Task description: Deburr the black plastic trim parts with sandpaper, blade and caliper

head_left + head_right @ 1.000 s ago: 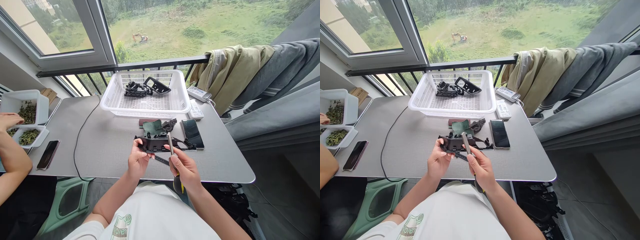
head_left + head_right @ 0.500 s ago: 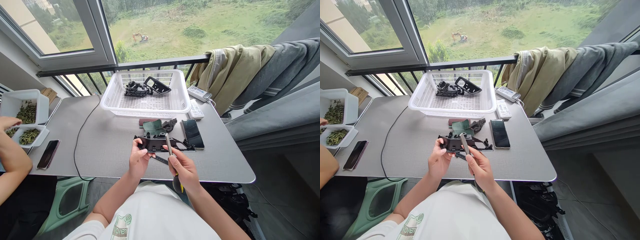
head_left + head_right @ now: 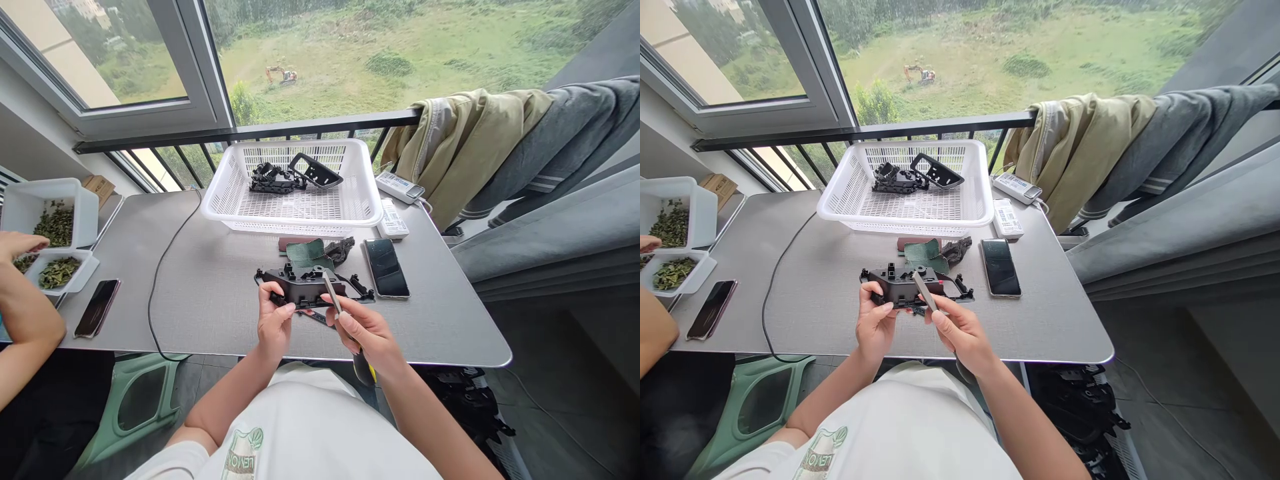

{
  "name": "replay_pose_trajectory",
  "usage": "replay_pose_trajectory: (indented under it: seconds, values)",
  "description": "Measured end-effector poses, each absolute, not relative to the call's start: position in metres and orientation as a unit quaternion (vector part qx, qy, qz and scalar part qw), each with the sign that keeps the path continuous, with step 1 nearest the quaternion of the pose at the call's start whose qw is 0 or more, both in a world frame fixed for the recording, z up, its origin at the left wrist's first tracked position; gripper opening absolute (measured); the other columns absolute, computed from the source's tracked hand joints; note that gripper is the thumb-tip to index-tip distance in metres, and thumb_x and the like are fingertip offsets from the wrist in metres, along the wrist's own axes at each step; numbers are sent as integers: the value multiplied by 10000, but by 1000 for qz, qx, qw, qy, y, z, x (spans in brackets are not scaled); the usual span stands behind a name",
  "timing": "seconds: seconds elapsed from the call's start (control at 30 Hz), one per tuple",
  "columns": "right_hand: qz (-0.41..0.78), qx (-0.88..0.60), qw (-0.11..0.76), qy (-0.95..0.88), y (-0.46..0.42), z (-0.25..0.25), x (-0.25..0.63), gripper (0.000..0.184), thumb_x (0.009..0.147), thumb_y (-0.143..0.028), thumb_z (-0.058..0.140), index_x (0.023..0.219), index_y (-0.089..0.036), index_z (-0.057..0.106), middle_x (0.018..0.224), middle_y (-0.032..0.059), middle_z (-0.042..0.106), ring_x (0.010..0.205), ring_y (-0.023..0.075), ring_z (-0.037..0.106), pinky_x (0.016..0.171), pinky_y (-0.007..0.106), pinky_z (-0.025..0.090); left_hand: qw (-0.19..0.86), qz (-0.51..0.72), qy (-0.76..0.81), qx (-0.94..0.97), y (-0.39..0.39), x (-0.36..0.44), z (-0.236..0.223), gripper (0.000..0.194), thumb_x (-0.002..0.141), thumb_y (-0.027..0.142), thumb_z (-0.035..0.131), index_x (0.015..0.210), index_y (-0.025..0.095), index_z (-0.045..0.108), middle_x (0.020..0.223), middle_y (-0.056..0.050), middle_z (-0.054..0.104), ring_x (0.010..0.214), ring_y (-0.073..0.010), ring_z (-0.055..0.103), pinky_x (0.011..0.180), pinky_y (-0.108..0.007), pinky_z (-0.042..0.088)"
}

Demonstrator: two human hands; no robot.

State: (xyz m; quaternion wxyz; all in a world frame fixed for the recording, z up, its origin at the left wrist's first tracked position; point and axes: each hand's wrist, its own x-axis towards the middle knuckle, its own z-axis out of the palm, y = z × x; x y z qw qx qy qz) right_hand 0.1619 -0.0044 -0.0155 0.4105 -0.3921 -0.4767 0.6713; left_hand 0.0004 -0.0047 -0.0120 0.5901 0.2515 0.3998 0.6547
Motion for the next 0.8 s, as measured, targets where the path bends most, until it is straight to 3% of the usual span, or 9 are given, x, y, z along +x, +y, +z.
replay_pose_trajectory:
  seconds: [0.2,0.33,0.53,0.8]
  values:
    - [657,-387,316,-564,-8,-4,175,467,904,-567,489,1108,-180,654,570,-55,349,475,84,264,410,226,204,481,705,433,290,-7,-1,-19,333,623,323,726,780,238,444,693,54,497,578,-106,491,580,-263,421]
    - [628,-381,228,-639,-10,0,177,353,953,-485,443,1001,-204,652,634,-39,386,565,100,315,497,227,271,438,705,442,340,-11,-4,-27,277,684,394,722,790,244,514,690,42,480,588,-115,438,604,-269,401]
    - [611,-398,217,-649,-9,1,171,338,959,-473,424,922,-207,629,629,-37,377,585,112,316,491,224,262,373,703,473,378,-15,-9,-36,299,691,467,730,770,230,565,757,8,478,645,-139,419,624,-288,384]
    - [615,-387,191,-659,-8,4,176,357,955,-491,414,880,-213,624,612,-45,347,557,107,279,476,230,227,373,704,460,393,-15,-10,-35,294,704,456,738,747,226,561,731,14,470,631,-134,416,618,-283,375]
